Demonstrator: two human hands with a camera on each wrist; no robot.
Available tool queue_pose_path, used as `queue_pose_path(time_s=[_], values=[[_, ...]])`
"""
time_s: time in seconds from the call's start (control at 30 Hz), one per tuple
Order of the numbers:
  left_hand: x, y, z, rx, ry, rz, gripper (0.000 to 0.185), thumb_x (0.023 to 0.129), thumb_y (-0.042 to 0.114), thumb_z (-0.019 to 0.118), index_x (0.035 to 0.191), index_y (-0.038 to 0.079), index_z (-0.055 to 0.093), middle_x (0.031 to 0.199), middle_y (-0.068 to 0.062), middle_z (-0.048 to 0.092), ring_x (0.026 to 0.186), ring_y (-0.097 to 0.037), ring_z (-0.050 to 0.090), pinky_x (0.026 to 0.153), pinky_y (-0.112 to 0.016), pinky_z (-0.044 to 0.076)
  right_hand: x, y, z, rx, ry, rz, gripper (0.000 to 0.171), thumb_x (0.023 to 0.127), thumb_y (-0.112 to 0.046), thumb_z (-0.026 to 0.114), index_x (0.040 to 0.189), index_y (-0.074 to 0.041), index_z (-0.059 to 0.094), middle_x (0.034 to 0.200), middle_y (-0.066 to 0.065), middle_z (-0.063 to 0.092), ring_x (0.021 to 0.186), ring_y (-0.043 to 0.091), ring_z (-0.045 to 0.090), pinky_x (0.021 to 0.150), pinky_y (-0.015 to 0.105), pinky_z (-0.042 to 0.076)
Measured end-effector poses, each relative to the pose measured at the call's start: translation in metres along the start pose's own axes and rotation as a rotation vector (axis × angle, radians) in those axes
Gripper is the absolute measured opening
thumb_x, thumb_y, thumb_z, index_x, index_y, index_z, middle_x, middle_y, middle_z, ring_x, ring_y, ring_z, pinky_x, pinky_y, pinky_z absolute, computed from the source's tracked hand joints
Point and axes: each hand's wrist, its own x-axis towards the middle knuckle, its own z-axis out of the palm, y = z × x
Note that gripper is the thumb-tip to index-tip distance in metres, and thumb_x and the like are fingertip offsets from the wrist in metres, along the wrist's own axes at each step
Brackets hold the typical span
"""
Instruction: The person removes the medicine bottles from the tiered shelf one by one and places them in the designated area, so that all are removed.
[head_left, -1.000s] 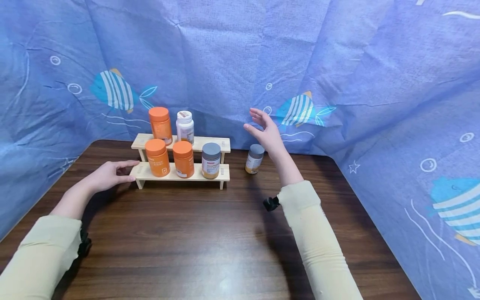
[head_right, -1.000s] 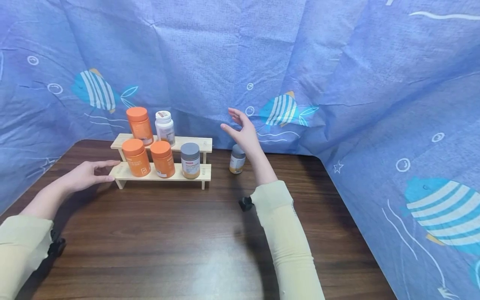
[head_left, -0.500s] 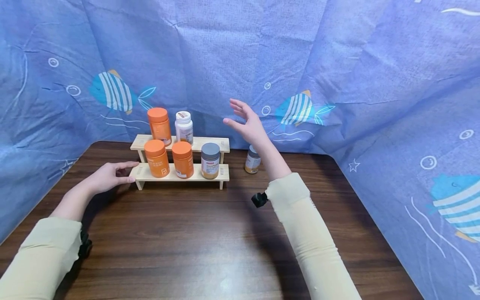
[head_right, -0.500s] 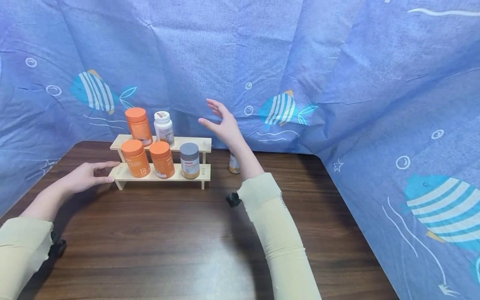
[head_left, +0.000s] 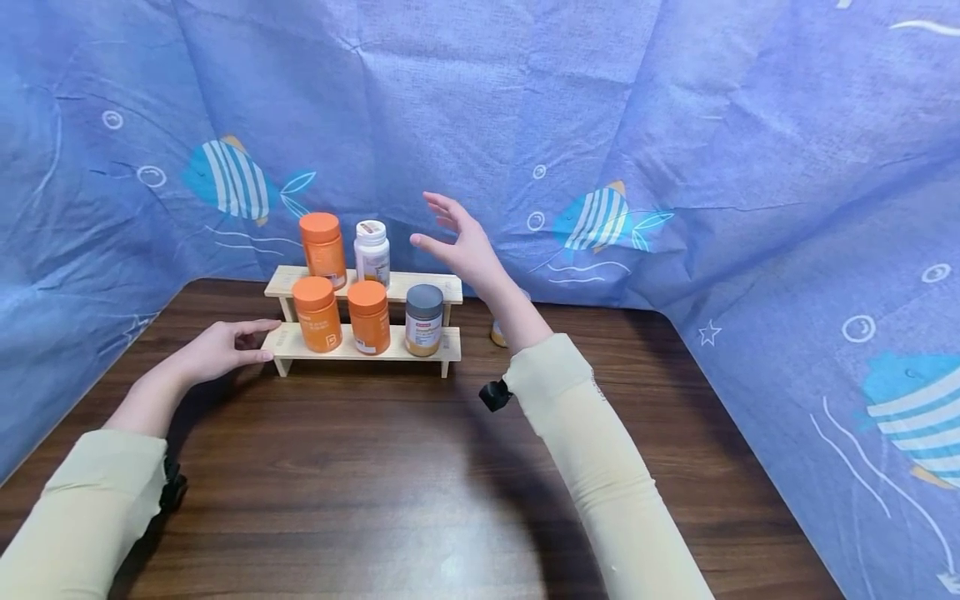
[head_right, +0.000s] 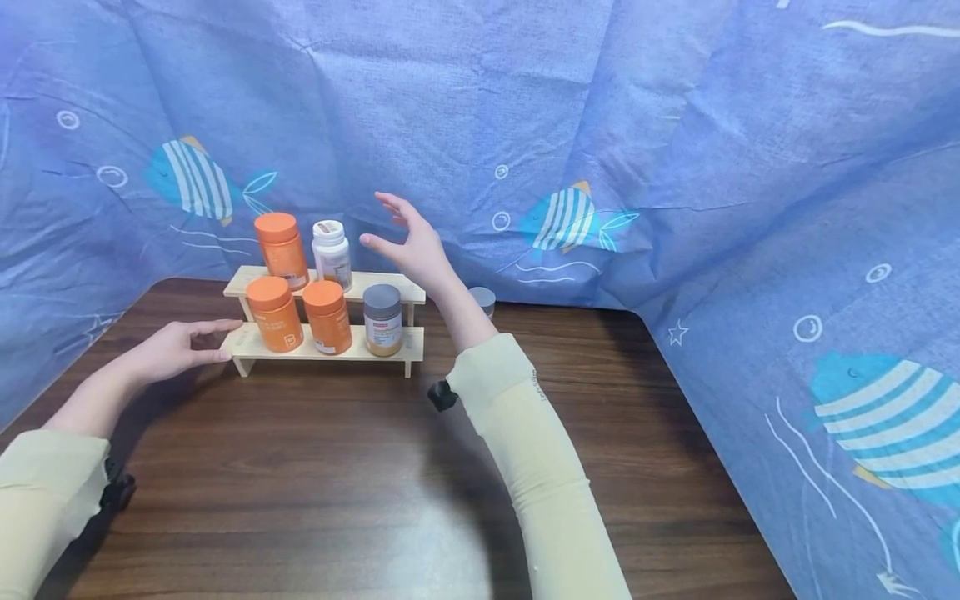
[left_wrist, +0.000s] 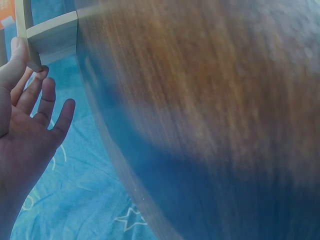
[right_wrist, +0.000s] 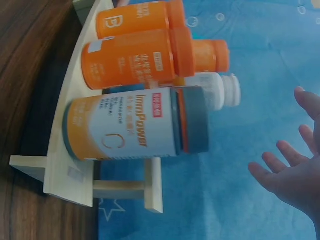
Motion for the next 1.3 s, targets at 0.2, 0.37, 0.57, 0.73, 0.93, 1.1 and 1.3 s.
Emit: queue_pose_path(time_s=[0.2,0.37,0.57,0.73,0.93,1.1,1.3], values=[[0.002,0.001,-0.001,0.002,0.0,-0.007,0.059,0.087,0.031,0.069,0.135,0.003,0.05,0.085,-0.007,0.058,0.077,-0.02,0.047,0.06,-0.028,0.038,0.007,0.006,0.011,0.016,-0.014,0.018,0.066,0.084,-0.033,0.071,0.142,-0.027,0.041,0.146,-0.002,0.04,0.133,0.02,0.038,0.102,0.046,0.037],[0.003,0.003,-0.003,0.001,-0.005,-0.011,0.06,0.087,0.033,0.068,0.136,0.004,0.05,0.086,-0.008,0.058,0.078,-0.021,0.047,0.062,-0.029,0.038,0.015,0.013,0.019,0.044,-0.023,0.052,0.065,0.084,-0.035,0.071,0.142,-0.028,0.042,0.146,-0.003,0.041,0.133,0.02,0.038,0.103,0.045,0.037],[0.001,0.003,-0.004,-0.006,-0.007,-0.015,0.06,0.087,0.033,0.068,0.136,0.004,0.049,0.09,-0.009,0.06,0.079,-0.021,0.048,0.063,-0.029,0.039,0.023,0.016,0.028,0.05,-0.043,0.096,0.063,0.085,-0.034,0.071,0.141,-0.029,0.043,0.146,-0.002,0.041,0.133,0.02,0.039,0.104,0.043,0.037],[0.001,0.001,-0.002,-0.017,-0.011,-0.028,0.061,0.087,0.035,0.068,0.137,0.005,0.049,0.093,-0.011,0.06,0.08,-0.021,0.047,0.063,-0.029,0.039,0.028,0.018,0.034,0.019,-0.061,0.097,0.062,0.085,-0.034,0.071,0.14,-0.027,0.044,0.145,-0.001,0.042,0.133,0.02,0.038,0.104,0.041,0.036],[0.0,-0.001,0.003,-0.036,-0.019,-0.026,0.061,0.087,0.034,0.068,0.137,0.005,0.049,0.089,-0.008,0.059,0.078,-0.02,0.046,0.061,-0.029,0.038,0.033,0.023,0.04,-0.007,-0.087,0.099,0.058,0.086,-0.033,0.069,0.139,-0.025,0.046,0.144,-0.004,0.043,0.133,0.019,0.038,0.104,0.041,0.036],[-0.001,0.0,0.002,-0.039,-0.018,-0.028,0.061,0.087,0.034,0.068,0.137,0.005,0.049,0.087,-0.008,0.058,0.077,-0.02,0.046,0.06,-0.029,0.038,0.037,0.025,0.044,-0.012,-0.091,0.106,0.054,0.087,-0.033,0.068,0.137,-0.026,0.048,0.142,-0.006,0.045,0.131,0.018,0.039,0.102,0.04,0.038],[-0.003,0.0,-0.002,-0.04,-0.02,-0.044,0.062,0.087,0.035,0.067,0.138,0.006,0.048,0.089,-0.01,0.059,0.078,-0.021,0.046,0.061,-0.03,0.039,0.041,0.024,0.049,-0.029,-0.099,0.119,0.052,0.087,-0.033,0.068,0.136,-0.026,0.051,0.141,-0.007,0.046,0.132,0.018,0.04,0.103,0.039,0.038]])
